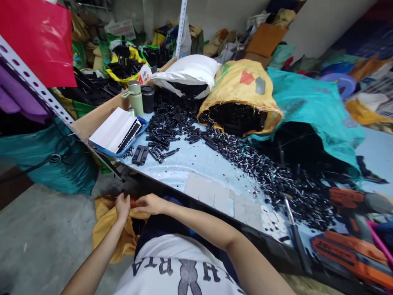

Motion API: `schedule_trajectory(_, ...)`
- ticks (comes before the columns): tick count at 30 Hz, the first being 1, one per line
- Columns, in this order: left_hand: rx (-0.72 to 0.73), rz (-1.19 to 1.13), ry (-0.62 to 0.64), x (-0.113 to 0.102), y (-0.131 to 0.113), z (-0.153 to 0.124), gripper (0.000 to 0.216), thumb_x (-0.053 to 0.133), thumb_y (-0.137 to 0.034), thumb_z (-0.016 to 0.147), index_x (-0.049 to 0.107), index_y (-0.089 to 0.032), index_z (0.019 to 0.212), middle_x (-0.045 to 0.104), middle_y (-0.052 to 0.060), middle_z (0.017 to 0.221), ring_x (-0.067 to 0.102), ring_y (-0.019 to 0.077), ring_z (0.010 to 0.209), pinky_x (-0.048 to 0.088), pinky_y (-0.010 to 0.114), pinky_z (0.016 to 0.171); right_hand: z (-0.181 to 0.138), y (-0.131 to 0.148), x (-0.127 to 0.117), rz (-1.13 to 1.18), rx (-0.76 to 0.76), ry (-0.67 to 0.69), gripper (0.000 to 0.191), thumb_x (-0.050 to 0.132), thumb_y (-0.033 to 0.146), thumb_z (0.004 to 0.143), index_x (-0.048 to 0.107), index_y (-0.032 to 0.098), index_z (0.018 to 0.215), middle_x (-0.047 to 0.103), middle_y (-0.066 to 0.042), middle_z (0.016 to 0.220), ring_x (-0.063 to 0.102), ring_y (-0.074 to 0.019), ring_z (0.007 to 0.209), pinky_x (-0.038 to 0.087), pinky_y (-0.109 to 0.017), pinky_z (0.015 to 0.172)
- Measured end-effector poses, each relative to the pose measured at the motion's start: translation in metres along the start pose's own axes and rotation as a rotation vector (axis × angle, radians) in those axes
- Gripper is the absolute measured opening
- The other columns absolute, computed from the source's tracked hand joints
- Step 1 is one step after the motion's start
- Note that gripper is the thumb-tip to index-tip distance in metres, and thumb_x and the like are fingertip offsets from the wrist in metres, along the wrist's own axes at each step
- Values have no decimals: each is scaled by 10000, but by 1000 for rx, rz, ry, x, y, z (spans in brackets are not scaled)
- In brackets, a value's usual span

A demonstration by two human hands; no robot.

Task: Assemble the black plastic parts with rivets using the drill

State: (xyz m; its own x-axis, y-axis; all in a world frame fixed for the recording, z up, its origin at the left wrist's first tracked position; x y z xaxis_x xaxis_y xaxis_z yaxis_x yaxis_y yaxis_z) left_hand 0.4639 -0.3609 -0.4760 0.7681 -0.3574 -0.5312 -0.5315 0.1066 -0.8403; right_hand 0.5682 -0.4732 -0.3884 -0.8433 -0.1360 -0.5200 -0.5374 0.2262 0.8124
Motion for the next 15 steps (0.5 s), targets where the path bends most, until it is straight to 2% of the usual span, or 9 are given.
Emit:
schedule_trajectory(1,79,3,-29,5,-13,8,344,544,-334,814,550,-113,1077,569,155,1102,559,241,1026,469,405,867,-12,-4,-13,33,-14,-69,349,594,432,810,659,164,1024,692,-49,945,641,-175,867,453,-243,767)
schedule_trajectory(3,355,6,-86,13,-53,20,346,547,-318,799,547,-120,1083,551,156,1144,519,248,1095,431,413,932,-37,-11,-34,114,-16,-176,386,582,448,816,645,156,1061,699,-53,905,653,-164,809,465,-235,732)
schedule_trajectory(5,720,50,-110,24,-105,28,309,538,-311,805,561,-135,1058,567,140,1120,505,245,1107,389,424,979,-60,-17,-47,183,-20,-238,390,571,453,821,646,157,1063,701,-54,891,655,-162,773,477,-238,710)
schedule_trajectory(6,860,94,-79,33,-133,34,292,527,-306,815,566,-144,1055,575,129,1108,507,239,1100,379,420,990,-70,-19,-52,206,-28,-265,381,567,449,824,651,159,1058,699,-57,909,655,-162,779,481,-242,715)
schedule_trajectory(7,939,142,-44,44,-161,42,275,510,-299,829,569,-149,1052,575,125,1104,504,236,1098,381,412,987,-79,-20,-56,221,-33,-291,371,564,443,827,657,161,1049,697,-61,930,654,-165,791,484,-246,725)
schedule_trajectory(9,989,272,29,70,-215,66,285,481,-302,851,567,-141,1069,559,135,1126,484,250,1115,383,409,978,-96,-21,-61,234,-25,-341,347,565,428,829,672,165,1028,693,-66,959,650,-170,819,486,-253,748)
schedule_trajectory(11,935,393,99,99,-262,96,317,492,-297,853,550,-114,1105,528,159,1176,462,265,1139,373,410,980,-111,-21,-63,248,-4,-378,328,570,414,828,682,168,1013,692,-66,968,648,-174,837,487,-256,764)
schedule_trajectory(13,848,439,169,125,-299,127,337,501,-295,867,525,-107,1145,513,156,1204,489,245,1102,394,428,953,-126,-22,-64,269,20,-406,312,574,403,826,689,175,1006,693,-63,965,647,-176,848,489,-258,776)
schedule_trajectory(15,849,421,213,144,-328,152,359,510,-313,879,497,-120,1181,514,126,1206,526,213,1047,437,441,899,-143,-26,-64,296,55,-442,295,577,389,826,692,186,1006,693,-56,969,646,-176,863,489,-259,789)
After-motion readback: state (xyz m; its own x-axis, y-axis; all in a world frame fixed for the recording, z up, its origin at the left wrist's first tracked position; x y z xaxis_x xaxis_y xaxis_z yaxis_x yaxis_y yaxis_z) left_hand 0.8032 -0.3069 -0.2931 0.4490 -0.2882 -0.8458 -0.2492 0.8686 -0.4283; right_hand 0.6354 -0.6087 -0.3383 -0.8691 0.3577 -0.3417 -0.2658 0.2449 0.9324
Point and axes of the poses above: each hand's wrist, its own z-axis towards the middle knuckle, its own x-axis out of the palm, y = z × x, the point moved 4 cm from there along z, towards the middle knuckle
